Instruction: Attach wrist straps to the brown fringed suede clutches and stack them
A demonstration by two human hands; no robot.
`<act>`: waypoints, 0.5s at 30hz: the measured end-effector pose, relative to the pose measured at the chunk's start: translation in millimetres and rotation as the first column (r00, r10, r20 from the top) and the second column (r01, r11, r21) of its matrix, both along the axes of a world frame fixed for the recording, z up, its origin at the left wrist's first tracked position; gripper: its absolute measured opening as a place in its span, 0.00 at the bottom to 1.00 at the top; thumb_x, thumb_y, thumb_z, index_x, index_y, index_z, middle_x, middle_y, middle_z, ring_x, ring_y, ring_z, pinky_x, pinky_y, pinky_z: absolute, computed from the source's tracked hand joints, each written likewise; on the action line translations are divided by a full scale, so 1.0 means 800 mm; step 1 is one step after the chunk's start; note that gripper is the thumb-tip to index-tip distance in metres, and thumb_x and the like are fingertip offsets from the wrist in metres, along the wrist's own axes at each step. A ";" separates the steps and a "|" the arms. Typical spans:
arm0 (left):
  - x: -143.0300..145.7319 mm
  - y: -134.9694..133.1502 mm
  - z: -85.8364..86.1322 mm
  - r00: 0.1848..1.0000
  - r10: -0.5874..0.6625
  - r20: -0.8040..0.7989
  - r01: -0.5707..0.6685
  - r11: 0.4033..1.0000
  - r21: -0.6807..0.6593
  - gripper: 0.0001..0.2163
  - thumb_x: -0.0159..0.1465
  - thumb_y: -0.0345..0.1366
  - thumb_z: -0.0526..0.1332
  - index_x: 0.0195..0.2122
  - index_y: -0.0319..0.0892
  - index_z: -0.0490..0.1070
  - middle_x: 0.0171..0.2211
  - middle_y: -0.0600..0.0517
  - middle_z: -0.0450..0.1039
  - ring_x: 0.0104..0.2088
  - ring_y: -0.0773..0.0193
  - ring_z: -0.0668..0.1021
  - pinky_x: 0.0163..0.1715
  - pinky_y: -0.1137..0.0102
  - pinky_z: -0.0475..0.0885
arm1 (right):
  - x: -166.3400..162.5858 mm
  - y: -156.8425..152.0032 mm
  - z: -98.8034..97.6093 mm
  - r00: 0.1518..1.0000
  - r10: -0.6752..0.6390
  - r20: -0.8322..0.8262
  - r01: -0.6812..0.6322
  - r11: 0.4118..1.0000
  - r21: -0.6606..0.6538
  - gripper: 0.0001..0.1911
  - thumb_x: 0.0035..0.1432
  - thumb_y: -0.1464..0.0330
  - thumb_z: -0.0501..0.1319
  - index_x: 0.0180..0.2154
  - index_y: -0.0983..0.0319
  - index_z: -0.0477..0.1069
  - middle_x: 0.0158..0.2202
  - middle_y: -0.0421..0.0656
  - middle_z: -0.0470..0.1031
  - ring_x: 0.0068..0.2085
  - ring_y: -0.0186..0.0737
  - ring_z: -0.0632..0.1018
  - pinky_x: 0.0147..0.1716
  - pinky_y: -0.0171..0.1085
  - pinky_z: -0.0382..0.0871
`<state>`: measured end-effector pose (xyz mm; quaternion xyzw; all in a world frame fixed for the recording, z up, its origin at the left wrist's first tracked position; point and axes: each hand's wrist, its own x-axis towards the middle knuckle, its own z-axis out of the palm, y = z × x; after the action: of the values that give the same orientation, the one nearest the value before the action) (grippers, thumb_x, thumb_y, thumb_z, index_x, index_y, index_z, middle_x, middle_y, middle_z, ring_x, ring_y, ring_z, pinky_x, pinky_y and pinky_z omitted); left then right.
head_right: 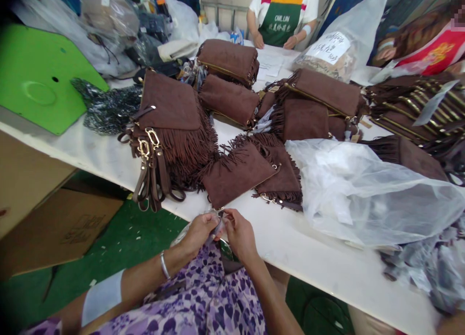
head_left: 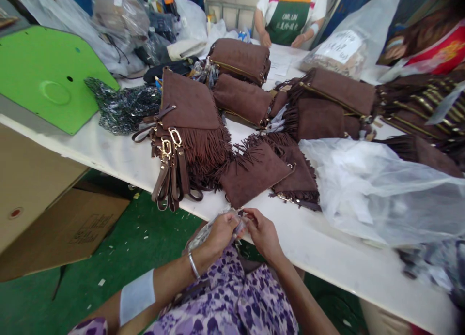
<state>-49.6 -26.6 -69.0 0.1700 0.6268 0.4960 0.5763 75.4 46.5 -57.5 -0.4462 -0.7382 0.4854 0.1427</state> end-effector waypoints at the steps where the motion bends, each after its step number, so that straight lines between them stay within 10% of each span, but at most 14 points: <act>1: -0.009 -0.011 0.001 1.000 -0.018 -0.009 0.018 1.000 -0.002 0.12 0.59 0.43 0.58 0.27 0.39 0.68 0.21 0.52 0.71 0.20 0.67 0.71 0.22 0.73 0.64 | -0.003 -0.010 0.000 1.000 0.022 0.000 -0.022 1.000 -0.004 0.13 0.61 0.69 0.54 0.45 0.59 0.71 0.40 0.42 0.79 0.39 0.41 0.78 0.40 0.37 0.68; 7: -0.047 -0.061 0.010 0.997 -0.068 -0.040 0.063 0.991 -0.115 0.15 0.59 0.48 0.59 0.30 0.39 0.69 0.26 0.49 0.75 0.23 0.64 0.75 0.24 0.73 0.66 | -0.015 -0.048 0.004 0.991 0.116 -0.066 -0.124 0.982 -0.143 0.13 0.65 0.62 0.53 0.45 0.58 0.73 0.40 0.42 0.79 0.37 0.40 0.78 0.37 0.36 0.68; 15: -0.029 -0.041 0.006 0.994 -0.001 -0.111 -0.007 0.997 -0.076 0.14 0.59 0.46 0.59 0.27 0.40 0.69 0.22 0.52 0.71 0.23 0.65 0.71 0.24 0.73 0.62 | -0.011 -0.036 -0.015 0.991 -0.017 -0.136 -0.050 0.877 -0.478 0.14 0.59 0.56 0.59 0.36 0.60 0.69 0.29 0.40 0.78 0.25 0.35 0.74 0.25 0.33 0.65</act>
<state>-72.7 -59.8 -64.2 0.1745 0.6765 0.4624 0.5459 66.6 17.5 -69.5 -0.4273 -0.5871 0.6836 0.0735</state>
